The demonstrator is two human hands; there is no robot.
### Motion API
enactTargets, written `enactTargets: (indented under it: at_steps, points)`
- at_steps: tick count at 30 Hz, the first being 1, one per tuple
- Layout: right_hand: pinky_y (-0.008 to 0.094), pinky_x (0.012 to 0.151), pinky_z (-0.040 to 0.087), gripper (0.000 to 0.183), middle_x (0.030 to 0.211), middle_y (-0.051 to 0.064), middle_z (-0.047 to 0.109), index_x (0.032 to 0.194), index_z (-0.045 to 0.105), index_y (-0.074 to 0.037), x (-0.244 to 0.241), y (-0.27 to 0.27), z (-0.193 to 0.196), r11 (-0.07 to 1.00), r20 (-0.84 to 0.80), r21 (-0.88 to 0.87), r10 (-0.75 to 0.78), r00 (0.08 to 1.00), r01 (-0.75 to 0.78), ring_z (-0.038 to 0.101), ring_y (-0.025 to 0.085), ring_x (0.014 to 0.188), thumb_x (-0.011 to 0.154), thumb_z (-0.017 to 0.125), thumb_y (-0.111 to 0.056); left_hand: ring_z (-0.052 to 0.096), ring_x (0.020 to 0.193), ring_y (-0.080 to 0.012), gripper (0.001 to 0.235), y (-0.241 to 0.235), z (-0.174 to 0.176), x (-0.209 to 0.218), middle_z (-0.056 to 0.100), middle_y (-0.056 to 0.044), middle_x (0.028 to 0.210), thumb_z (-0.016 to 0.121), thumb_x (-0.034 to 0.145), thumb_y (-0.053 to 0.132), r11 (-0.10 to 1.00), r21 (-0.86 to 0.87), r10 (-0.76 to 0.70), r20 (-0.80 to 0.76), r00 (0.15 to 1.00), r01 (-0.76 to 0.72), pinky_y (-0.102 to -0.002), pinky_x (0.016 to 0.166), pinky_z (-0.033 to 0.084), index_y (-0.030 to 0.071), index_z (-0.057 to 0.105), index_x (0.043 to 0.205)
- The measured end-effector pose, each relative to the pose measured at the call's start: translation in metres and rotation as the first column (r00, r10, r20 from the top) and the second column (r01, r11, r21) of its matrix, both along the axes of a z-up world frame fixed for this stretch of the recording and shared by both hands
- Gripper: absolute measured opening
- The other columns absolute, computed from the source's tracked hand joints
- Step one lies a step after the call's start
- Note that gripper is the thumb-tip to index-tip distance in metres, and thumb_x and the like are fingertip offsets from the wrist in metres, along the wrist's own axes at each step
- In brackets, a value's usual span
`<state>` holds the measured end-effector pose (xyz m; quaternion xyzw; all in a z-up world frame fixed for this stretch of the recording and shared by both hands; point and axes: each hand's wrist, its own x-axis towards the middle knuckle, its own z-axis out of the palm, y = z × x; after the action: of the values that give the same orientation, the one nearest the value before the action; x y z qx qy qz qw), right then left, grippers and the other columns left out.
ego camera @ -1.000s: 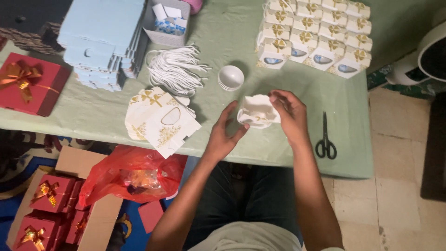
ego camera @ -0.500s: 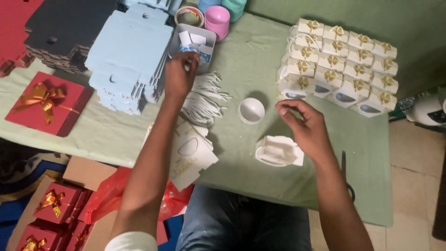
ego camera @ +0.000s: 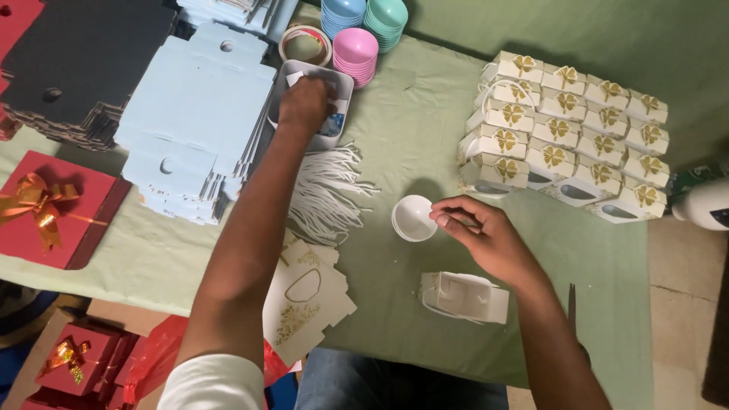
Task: Assembling small decorative gift boxes by folding cardboard, threading white cord handles through holes, and packing them with small items.
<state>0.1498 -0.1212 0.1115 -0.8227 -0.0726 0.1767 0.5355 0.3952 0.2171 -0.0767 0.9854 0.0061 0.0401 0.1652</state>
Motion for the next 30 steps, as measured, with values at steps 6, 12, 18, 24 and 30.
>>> enactTargets:
  at_steps: [6,12,18,24,30]
  points:
    - [0.052,0.098,0.056,0.028,0.107,0.019,0.074,0.122,0.072,-0.003,0.006,0.004,-0.003,0.999,-0.034,0.022,0.035,0.999,-0.034,0.068,0.025,0.112,0.097,0.067,-0.016,0.074,0.102,-0.0382,0.023,-0.004,0.066,-0.034,0.076,-0.020,0.105,0.081,0.090,0.017,0.997,-0.032,-0.068,-0.094,0.993,0.065,-0.052,0.085,0.061,0.011,0.079,0.111]
    - [0.024,0.097,0.052,0.027,0.121,0.000,0.079,0.115,0.076,-0.012,0.007,0.009,0.011,0.992,-0.132,-0.128,-0.027,0.991,0.010,0.072,0.012,0.114,0.093,0.066,-0.026,0.070,0.100,-0.0267,0.039,0.007,0.041,-0.028,0.071,-0.007,0.117,0.085,0.072,0.005,0.930,-0.332,-0.125,0.111,0.986,0.156,-0.041,0.084,0.054,0.018,0.075,0.108]
    - [0.025,0.100,0.053,0.028,0.121,0.001,0.079,0.114,0.076,-0.012,0.002,0.004,0.011,0.992,-0.147,-0.127,-0.035,0.989,0.016,0.072,0.013,0.116,0.093,0.067,-0.027,0.074,0.086,-0.0161,0.025,0.010,0.049,-0.037,0.079,-0.002,0.098,0.089,0.079,0.012,0.864,-0.486,-0.072,0.143,0.987,0.133,-0.031,0.075,0.058,0.017,0.078,0.101]
    - [0.025,0.099,0.049,0.031,0.123,-0.002,0.078,0.116,0.075,-0.014,-0.005,-0.002,0.019,0.986,-0.176,-0.160,-0.080,0.981,0.051,0.072,0.012,0.117,0.093,0.066,-0.031,0.071,0.099,-0.0313,0.022,0.007,0.065,-0.049,0.066,-0.005,0.128,0.080,0.093,0.025,0.940,-0.291,-0.116,0.218,0.969,0.178,-0.046,0.090,0.053,0.020,0.081,0.114]
    - [0.027,0.094,0.052,0.029,0.121,-0.001,0.076,0.116,0.074,-0.013,-0.007,-0.020,0.004,0.994,-0.076,-0.109,0.005,0.997,-0.013,0.071,0.013,0.115,0.095,0.064,-0.030,0.066,0.111,-0.0351,0.020,0.024,0.039,-0.045,0.065,-0.016,0.127,0.073,0.096,0.015,0.878,-0.200,-0.252,0.581,0.774,0.435,-0.042,0.106,0.047,0.009,0.081,0.114]
